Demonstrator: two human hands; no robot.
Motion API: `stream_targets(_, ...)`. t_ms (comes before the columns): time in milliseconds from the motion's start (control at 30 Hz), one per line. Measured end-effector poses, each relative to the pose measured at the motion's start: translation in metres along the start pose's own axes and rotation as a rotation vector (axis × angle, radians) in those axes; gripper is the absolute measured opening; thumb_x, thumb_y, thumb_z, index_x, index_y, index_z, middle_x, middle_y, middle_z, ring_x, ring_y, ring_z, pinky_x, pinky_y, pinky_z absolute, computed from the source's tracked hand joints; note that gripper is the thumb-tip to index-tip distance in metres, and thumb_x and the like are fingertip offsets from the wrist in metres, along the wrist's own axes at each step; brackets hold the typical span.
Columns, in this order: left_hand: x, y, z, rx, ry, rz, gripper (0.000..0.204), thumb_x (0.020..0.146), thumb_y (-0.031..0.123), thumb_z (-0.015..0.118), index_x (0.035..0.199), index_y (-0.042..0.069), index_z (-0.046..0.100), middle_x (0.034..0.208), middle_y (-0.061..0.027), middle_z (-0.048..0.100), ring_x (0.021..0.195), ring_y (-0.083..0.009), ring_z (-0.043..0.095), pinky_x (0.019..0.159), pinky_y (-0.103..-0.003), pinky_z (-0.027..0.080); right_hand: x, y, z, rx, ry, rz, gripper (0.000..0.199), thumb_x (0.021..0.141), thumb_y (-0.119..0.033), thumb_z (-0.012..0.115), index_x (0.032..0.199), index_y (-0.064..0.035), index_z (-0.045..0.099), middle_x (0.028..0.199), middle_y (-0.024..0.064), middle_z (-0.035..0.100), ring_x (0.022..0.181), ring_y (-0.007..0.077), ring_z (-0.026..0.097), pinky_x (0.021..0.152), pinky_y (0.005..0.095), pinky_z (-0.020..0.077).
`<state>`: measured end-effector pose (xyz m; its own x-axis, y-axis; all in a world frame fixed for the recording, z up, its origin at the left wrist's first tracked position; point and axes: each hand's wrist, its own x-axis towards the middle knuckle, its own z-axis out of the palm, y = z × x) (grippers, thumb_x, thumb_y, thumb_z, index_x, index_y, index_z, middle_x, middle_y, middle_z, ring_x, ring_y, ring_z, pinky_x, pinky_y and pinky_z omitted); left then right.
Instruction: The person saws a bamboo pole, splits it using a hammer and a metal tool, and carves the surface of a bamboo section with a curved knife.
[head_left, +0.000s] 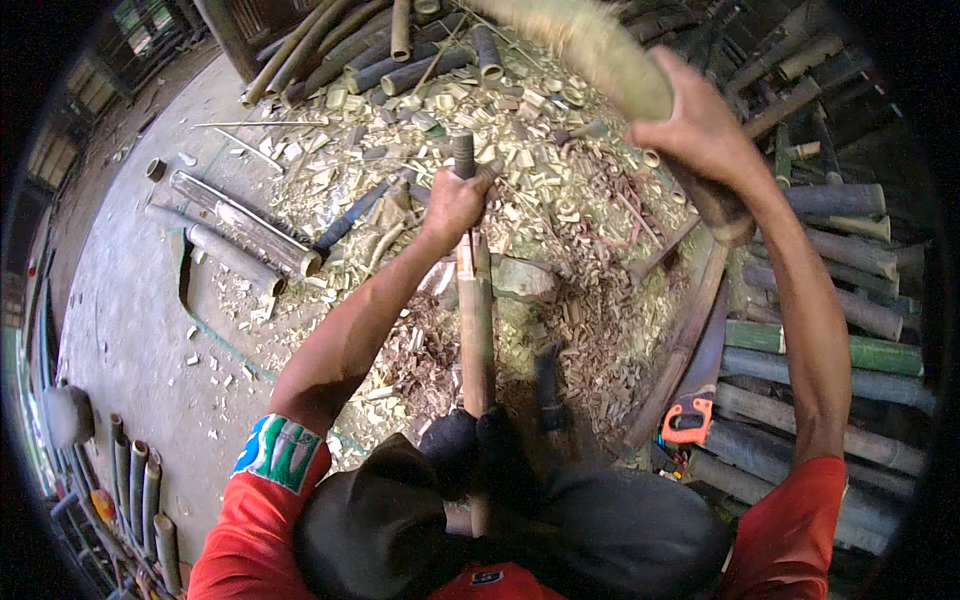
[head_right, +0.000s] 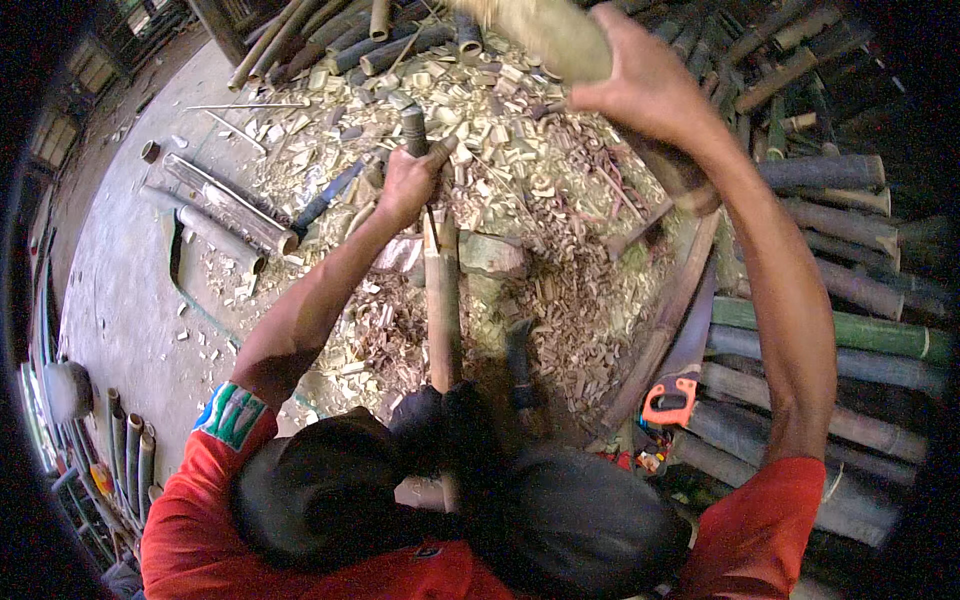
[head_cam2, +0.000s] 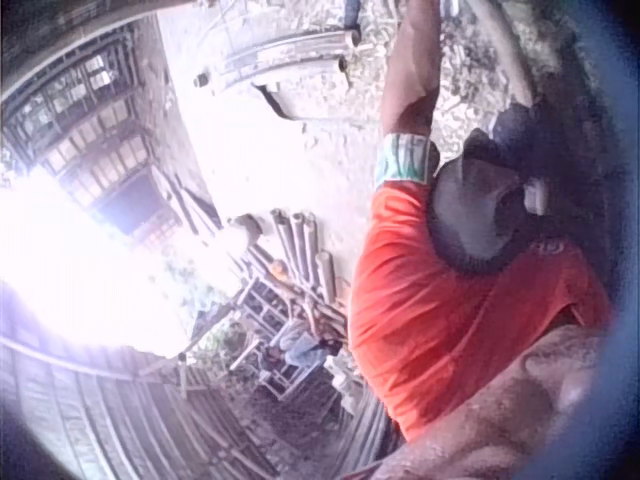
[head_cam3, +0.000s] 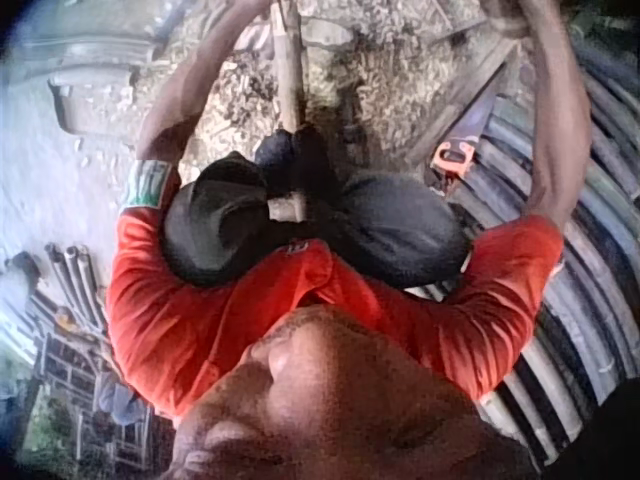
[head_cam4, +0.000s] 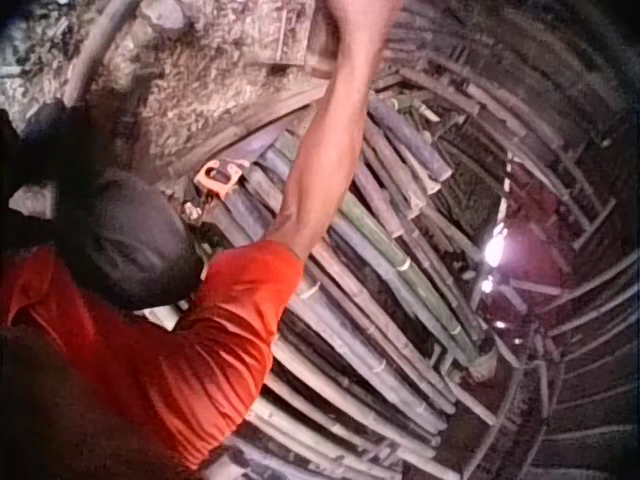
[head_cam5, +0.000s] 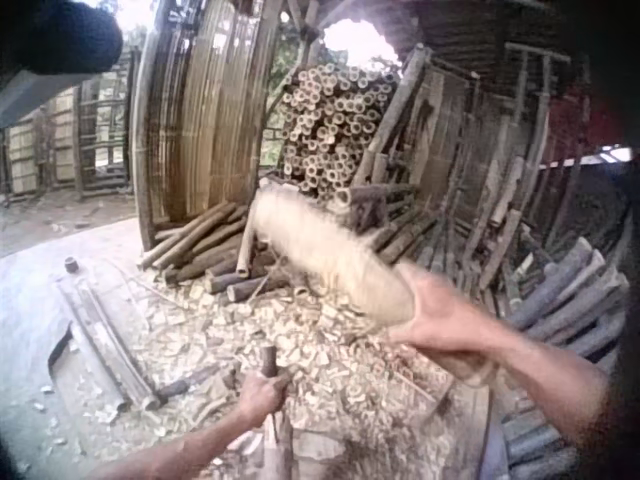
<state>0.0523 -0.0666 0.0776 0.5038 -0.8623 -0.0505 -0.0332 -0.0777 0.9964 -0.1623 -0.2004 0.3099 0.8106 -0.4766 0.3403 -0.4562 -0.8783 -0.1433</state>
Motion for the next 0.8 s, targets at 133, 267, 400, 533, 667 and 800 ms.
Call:
stream_targets(133,0.000,0.001,-0.001,-0.018,-0.037,-0.039,0.048,0.095,0.041,0.072,0.064,0.005,0.063,0.054,-0.0020,0.055,0.046,-0.0118,0.047,0.046,-0.033,0.036,0.007,-0.008,-0.030,0.308,0.246,0.177,0.071,0.075,-0.041,0.083,0.125,0.0025,0.057,0.106,0.0096,0.068,0.092,0.0174,0.066,0.081,0.0332,0.0535)
stream_targets(267,-0.001,0.005,0.002,0.040,-0.063,-0.048,0.048,0.095,0.041,0.072,0.065,0.005,0.062,0.055,-0.0019,0.056,0.048,-0.0108,0.049,0.046,-0.033,0.037,-0.004,-0.001,-0.005,0.195,-0.181,0.057,0.064,0.066,-0.020,0.082,0.121,0.0009,0.055,0.095,0.0178,0.067,0.090,0.0350,0.068,0.083,0.0431,0.0540)
stream_targets(400,-0.001,0.004,-0.003,0.014,-0.085,-0.061,0.044,0.096,0.039,0.070,0.072,0.004,0.063,0.058,-0.0005,0.055,0.051,-0.0104,0.048,0.048,-0.033,0.037,0.009,-0.006,-0.028,-0.158,-0.357,0.012,0.067,0.068,-0.019,0.082,0.125,-0.0010,0.052,0.105,0.0174,0.065,0.101,0.0290,0.064,0.093,0.0439,0.0489)
stream_targets(533,-0.046,0.013,-0.002,-0.043,0.020,0.138,0.037,0.098,0.035,0.067,0.076,0.006,0.059,0.063,0.0012,0.054,0.053,-0.0105,0.048,0.050,-0.031,0.038,-0.027,0.012,-0.028,-0.043,0.165,0.000,0.076,0.073,-0.028,0.082,0.133,0.0046,0.050,0.115,0.0188,0.066,0.105,0.0291,0.064,0.097,0.0400,0.0490)
stream_targets(667,-0.063,0.063,-0.037,-0.368,0.035,0.042,0.027,0.095,0.031,0.070,0.091,0.008,0.056,0.072,-0.0012,0.054,0.061,-0.0119,0.049,0.057,-0.030,0.042,-0.109,-0.034,-0.023,0.556,0.218,0.396,0.074,0.073,-0.033,0.078,0.131,0.0068,0.054,0.112,0.0159,0.067,0.100,0.0228,0.066,0.092,0.0370,0.0514)
stream_targets(800,0.020,0.099,-0.015,-0.435,-0.163,-0.182,0.033,0.090,0.035,0.077,0.078,0.017,0.053,0.062,0.0058,0.044,0.046,-0.0070,0.038,0.043,-0.024,0.030,-0.185,-0.073,0.014,0.877,0.392,0.742,0.068,0.068,-0.030,0.070,0.122,0.0096,0.056,0.101,0.0154,0.066,0.079,0.0245,0.067,0.073,0.0374,0.0571)
